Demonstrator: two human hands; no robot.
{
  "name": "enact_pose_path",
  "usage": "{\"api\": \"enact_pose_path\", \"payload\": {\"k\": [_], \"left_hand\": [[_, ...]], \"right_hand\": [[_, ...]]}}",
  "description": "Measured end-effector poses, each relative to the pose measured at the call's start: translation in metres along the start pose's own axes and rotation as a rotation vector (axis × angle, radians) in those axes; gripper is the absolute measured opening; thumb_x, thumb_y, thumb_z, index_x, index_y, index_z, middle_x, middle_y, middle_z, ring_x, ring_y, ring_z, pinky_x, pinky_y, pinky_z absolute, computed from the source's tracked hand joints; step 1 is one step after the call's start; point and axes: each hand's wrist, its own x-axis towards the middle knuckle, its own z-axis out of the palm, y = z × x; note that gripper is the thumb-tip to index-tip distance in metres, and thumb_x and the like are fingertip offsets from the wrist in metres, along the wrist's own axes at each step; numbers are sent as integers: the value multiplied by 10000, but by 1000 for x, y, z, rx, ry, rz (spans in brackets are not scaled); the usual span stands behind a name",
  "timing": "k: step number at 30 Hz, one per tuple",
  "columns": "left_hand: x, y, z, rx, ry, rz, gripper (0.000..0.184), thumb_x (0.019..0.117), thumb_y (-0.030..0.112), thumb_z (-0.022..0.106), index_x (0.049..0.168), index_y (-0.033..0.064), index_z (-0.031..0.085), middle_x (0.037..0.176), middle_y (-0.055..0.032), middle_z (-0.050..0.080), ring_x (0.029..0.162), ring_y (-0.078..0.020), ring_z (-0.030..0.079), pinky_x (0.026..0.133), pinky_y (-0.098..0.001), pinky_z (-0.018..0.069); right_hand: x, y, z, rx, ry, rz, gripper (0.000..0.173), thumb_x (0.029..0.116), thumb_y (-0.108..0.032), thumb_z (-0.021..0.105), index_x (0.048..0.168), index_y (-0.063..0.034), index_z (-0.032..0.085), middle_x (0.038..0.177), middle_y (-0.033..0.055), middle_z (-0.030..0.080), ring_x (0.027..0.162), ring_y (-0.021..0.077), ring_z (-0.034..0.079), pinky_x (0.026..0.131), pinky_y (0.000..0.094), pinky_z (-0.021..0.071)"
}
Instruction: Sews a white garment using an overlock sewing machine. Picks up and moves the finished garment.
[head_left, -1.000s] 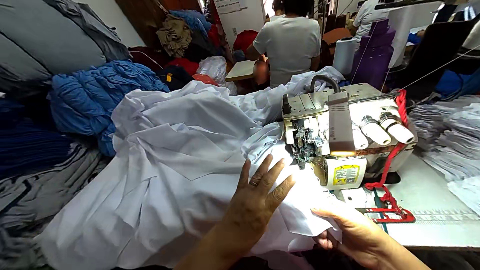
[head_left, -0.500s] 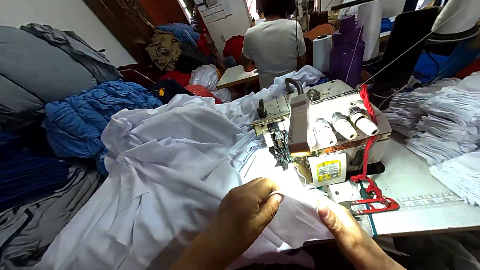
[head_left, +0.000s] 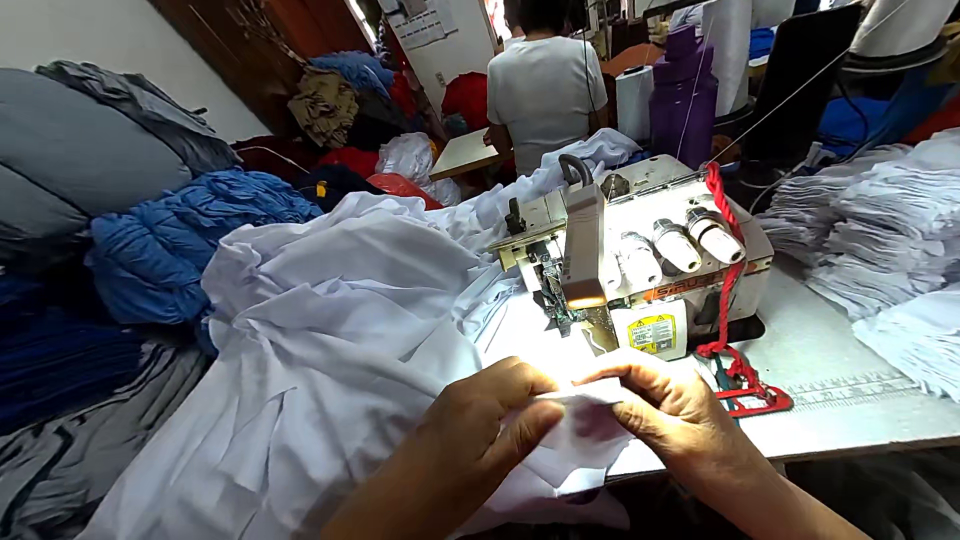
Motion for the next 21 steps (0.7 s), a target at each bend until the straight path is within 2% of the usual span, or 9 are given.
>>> {"api": "enact_pose_path", "payload": {"k": [2, 3, 5, 8, 11, 15, 17, 21], "left_hand": [[-2, 6, 4, 99, 47, 36, 497, 988, 615, 495, 1128, 173, 673, 958, 45, 692, 895, 29, 644, 763, -151, 532], [-3, 9, 7, 168, 88, 58, 494, 965, 608, 542, 1154, 168, 664, 981, 27, 701, 901, -6, 656, 754, -178, 539], [-2, 17, 15, 274, 187, 107, 387, 971, 507, 590, 1102, 151, 664, 965, -9, 704, 862, -64, 663, 706, -206, 527], [0, 22, 17, 292, 264, 120, 269, 1048, 365, 540, 1017, 135, 676, 861, 7, 675, 794, -4, 632, 698, -116, 490], [-1, 16, 11, 231, 270, 68, 246, 1030, 288, 555, 946, 108, 699, 815, 29, 659, 762, 58, 597, 707, -63, 468], [-4, -8, 18, 159, 181, -37, 218, 970, 261, 580, 879, 125, 724, 759, 74, 640, 698, 85, 563, 648, -61, 452], [-3, -20, 27, 118, 162, -61, 204, 943, 238, 593, 854, 118, 731, 755, 76, 645, 693, 90, 567, 642, -57, 453], [7, -29, 36, 69, 192, -99, 186, 927, 210, 610, 812, 109, 716, 734, 91, 619, 660, 103, 534, 606, -49, 429]], "right_hand": [[1, -6, 1, -16, 0, 27, 192, 1023, -156, 561, 964, -82, 727, 794, -97, 684, 752, -99, 622, 689, 87, 516], [1, -9, 2, -40, 0, 32, 224, 1035, -195, 558, 917, -89, 716, 748, -108, 653, 712, -112, 596, 653, 75, 491], [0, -14, 4, -71, -9, 13, 268, 1044, -233, 552, 890, -87, 716, 717, -109, 636, 686, -123, 576, 626, 66, 470], [-5, -14, 7, -48, -16, -9, 266, 1051, -227, 548, 984, -42, 727, 794, -75, 685, 749, -106, 611, 681, 83, 503], [-21, 3, 8, -23, -3, 67, 247, 1022, -212, 593, 1097, -4, 702, 873, -33, 723, 796, -64, 652, 731, 125, 546], [-53, 25, 10, 18, -86, 319, 165, 977, -106, 615, 983, 26, 713, 833, 21, 708, 751, -14, 654, 703, 176, 546], [-61, 30, 12, 79, -94, 417, 142, 974, -81, 617, 998, 24, 709, 868, 12, 710, 769, -4, 669, 720, 187, 568], [-60, 36, 15, 65, 52, 455, 113, 954, -78, 622, 1026, -8, 674, 873, -11, 705, 736, 6, 683, 688, 195, 589]]}}
